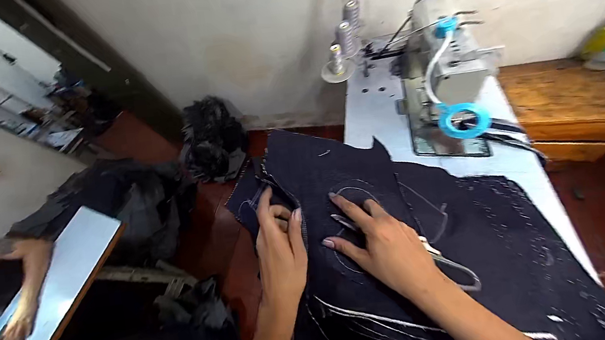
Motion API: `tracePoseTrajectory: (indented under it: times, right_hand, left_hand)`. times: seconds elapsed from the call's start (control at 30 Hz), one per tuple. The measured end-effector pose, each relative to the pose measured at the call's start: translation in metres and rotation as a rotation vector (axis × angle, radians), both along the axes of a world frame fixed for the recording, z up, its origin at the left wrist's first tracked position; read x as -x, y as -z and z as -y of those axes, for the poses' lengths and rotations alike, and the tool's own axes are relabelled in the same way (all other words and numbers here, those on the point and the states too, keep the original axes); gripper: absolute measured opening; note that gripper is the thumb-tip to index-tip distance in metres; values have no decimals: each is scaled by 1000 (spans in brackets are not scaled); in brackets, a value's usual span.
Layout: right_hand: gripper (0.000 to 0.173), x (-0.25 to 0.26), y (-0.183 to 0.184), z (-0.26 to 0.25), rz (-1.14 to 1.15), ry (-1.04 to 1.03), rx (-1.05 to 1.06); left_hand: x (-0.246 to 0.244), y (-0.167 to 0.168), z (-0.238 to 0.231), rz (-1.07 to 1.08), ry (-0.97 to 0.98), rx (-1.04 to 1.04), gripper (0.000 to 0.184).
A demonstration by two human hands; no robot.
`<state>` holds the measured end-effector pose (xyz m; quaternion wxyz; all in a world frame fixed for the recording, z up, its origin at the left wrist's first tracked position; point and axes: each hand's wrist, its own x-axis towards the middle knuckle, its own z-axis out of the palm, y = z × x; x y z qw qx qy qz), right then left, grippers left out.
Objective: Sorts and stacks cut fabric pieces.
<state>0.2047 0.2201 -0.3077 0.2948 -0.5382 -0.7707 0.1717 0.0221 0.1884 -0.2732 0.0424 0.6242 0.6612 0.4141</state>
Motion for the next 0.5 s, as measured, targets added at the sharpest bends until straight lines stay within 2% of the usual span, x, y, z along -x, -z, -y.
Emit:
tracePoseTrajectory:
  times: [0.03,0.07,0.1,0.17,0.2,0.23,0.3,0.37,0.47,0.5]
  right_hand:
    - [77,0,2,0,11,4,-17]
    - [78,-2,4,0,15,4,-42]
    - [80,-3,4,0,13,-1,-65]
    - [84,-6,3,-2,21,-10,-95]
    - [85,-7,4,-3,31,-18,-100]
    - [86,-8,5,-4,38,-32,-102]
    - [88,-8,5,-3,49,-70,-88]
    - [90,-9,2,-6,53,-85,-102]
    - [92,-15,-3,-9,76,-71,-177]
    - [88,-17,-9,-3,95,-69,-223]
  left_hand:
    - [14,12,21,-46,22,-136,38]
    - [28,28,46,-93,50,-188,33]
    - [41,49,74,-140,86,-133,39]
    - [56,92,116,-217,175,206,66]
    - [56,112,126,-223,206,394,70]
    - [54,132,132,-219,203,472,60]
    - [50,155,141,-229,140,370,32]
    - [51,146,142,-307,67,219,23]
    - [52,109,158,-407,-31,80,27]
    - [50,94,162,-418,-41,57,27]
